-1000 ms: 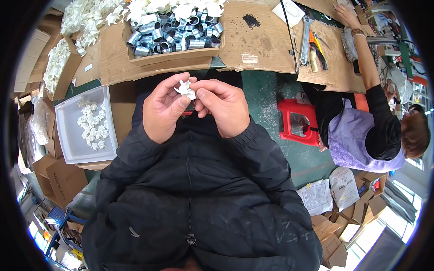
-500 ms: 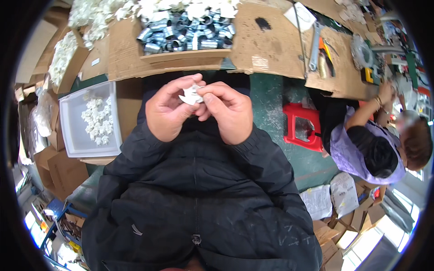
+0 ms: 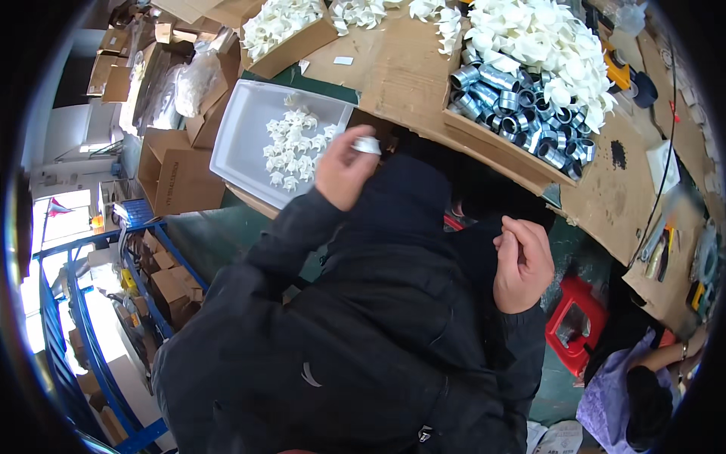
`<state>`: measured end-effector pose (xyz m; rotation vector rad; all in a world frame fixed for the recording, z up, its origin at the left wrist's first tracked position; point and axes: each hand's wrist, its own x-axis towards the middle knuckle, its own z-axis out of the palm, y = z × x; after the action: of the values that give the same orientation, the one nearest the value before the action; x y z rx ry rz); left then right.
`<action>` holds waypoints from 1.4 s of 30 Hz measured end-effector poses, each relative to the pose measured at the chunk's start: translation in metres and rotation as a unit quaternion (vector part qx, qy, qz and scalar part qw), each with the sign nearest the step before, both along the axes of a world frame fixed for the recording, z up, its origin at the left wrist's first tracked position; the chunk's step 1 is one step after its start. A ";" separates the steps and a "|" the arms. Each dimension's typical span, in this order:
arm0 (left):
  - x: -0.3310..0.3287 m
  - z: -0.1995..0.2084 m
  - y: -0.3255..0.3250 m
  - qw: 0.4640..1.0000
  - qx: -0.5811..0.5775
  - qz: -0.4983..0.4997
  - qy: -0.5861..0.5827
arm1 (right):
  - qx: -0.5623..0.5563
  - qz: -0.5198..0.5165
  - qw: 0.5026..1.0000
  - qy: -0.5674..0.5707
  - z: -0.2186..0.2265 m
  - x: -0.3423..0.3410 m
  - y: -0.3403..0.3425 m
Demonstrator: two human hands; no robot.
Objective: Assembling or inspecting small white plastic components at a factory workbench.
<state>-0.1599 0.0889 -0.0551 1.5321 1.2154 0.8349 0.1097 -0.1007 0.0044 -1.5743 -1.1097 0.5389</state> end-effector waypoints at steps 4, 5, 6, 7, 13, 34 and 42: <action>-0.122 -0.062 0.053 0.960 0.139 0.145 0.196 | -0.019 0.002 1.000 0.013 -0.003 0.004 0.005; -0.133 -0.061 0.053 0.936 0.178 0.176 0.249 | -0.018 -0.002 1.000 0.023 -0.007 0.004 0.005; -0.156 -0.066 0.058 0.915 0.206 0.178 0.297 | -0.013 0.002 0.999 0.035 -0.011 0.003 0.007; -0.147 -0.056 0.056 0.921 0.193 0.192 0.279 | -0.014 -0.001 1.000 0.023 -0.012 0.003 0.007; -0.069 0.010 0.048 0.907 0.332 0.134 0.220 | -0.002 0.003 1.000 0.015 -0.012 -0.004 0.008; 0.118 0.071 0.207 0.842 0.339 0.029 0.418 | -0.015 -0.026 0.999 0.018 -0.006 -0.012 -0.013; 0.103 0.056 0.173 0.858 0.431 -0.036 0.276 | -0.019 -0.006 0.999 0.030 -0.011 -0.013 -0.008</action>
<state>-0.0566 0.2618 0.0014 2.6757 1.2183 0.9868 0.0962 -0.1090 -0.0063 -1.5861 -1.0495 0.5986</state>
